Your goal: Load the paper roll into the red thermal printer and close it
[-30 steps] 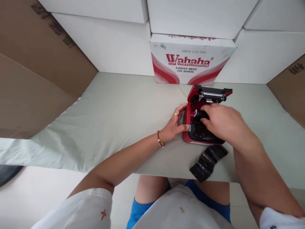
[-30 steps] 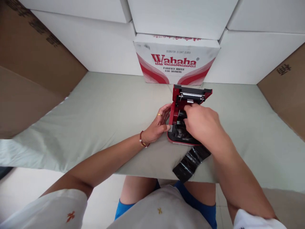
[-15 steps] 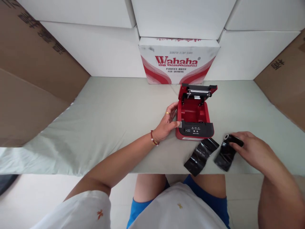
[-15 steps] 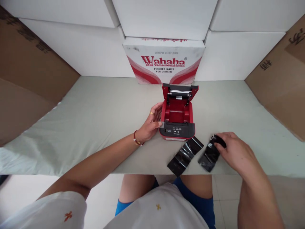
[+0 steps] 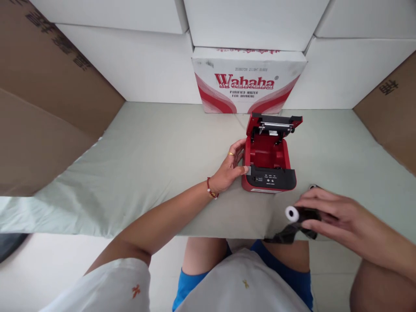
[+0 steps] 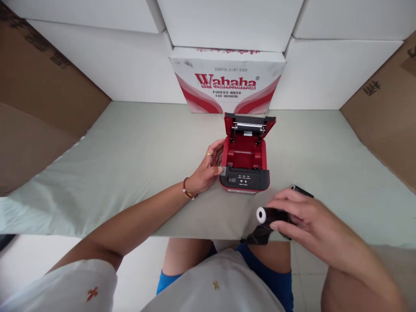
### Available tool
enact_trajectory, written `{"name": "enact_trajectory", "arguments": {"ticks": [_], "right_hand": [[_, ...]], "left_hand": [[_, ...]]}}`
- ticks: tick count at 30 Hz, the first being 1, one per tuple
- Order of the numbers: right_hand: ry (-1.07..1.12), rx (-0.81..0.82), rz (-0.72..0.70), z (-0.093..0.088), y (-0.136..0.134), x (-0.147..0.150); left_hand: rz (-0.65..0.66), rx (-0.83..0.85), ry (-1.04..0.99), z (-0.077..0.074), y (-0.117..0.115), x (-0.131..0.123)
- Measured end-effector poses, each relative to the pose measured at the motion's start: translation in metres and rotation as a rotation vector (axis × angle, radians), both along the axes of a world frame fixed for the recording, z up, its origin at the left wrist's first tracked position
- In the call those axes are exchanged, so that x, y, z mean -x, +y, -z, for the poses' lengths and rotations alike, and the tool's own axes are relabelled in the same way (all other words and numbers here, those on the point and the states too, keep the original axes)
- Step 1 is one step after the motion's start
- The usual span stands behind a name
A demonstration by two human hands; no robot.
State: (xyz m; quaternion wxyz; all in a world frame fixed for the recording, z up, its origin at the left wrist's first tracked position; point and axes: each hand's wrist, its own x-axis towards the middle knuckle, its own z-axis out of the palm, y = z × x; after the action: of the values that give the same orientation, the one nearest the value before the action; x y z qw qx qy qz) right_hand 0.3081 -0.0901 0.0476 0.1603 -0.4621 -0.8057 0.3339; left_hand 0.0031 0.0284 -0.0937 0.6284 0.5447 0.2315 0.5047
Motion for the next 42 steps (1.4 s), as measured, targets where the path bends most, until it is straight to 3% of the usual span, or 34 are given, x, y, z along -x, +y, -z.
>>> {"name": "enact_trajectory", "arguments": {"ticks": [3, 5, 9, 12, 17, 22, 25, 27, 30, 33, 35, 39, 42], "right_hand": [[0.063, -0.150, 0.061, -0.038, 0.021, 0.007], [0.003, -0.248, 0.133, -0.044, 0.044, 0.023], [-0.290, -0.346, 0.237, -0.024, 0.095, 0.065], [-0.529, -0.338, 0.264, -0.010, 0.119, 0.090], [-0.793, -0.234, 0.253, -0.007, 0.134, 0.114], [-0.847, -0.219, 0.247, -0.004, 0.140, 0.123], [-0.756, -0.213, 0.228, -0.007, 0.130, 0.117], [-0.535, -0.166, 0.207, -0.015, 0.117, 0.107], [-0.091, -0.239, 0.352, -0.030, 0.099, 0.087], [0.134, -0.595, 0.646, -0.033, 0.101, 0.068], [0.172, -0.696, 0.697, -0.024, 0.115, 0.060], [0.211, -0.532, 0.572, 0.002, 0.138, 0.056], [0.222, -0.483, 0.559, 0.013, 0.137, 0.060]], "left_hand": [[-0.003, -0.034, 0.013, 0.002, 0.001, -0.001], [-0.002, -0.049, 0.012, 0.004, 0.002, -0.001], [0.007, -0.060, 0.009, 0.004, 0.001, -0.001], [0.012, -0.073, 0.033, 0.002, 0.001, 0.000], [0.017, -0.055, 0.016, 0.002, 0.001, 0.000], [-0.043, -0.116, 0.102, 0.000, -0.003, 0.001], [-0.267, -0.356, 0.270, -0.006, -0.014, 0.005], [-0.389, -0.584, 0.343, -0.011, -0.021, 0.008], [-0.404, -0.823, 0.406, -0.015, -0.031, 0.007], [-0.356, -0.881, 0.472, -0.013, -0.035, 0.006], [-0.366, -0.885, 0.484, -0.010, -0.037, 0.006], [-0.378, -0.866, 0.452, -0.011, -0.038, 0.007], [-0.387, -0.824, 0.499, -0.019, -0.039, 0.003]]}}
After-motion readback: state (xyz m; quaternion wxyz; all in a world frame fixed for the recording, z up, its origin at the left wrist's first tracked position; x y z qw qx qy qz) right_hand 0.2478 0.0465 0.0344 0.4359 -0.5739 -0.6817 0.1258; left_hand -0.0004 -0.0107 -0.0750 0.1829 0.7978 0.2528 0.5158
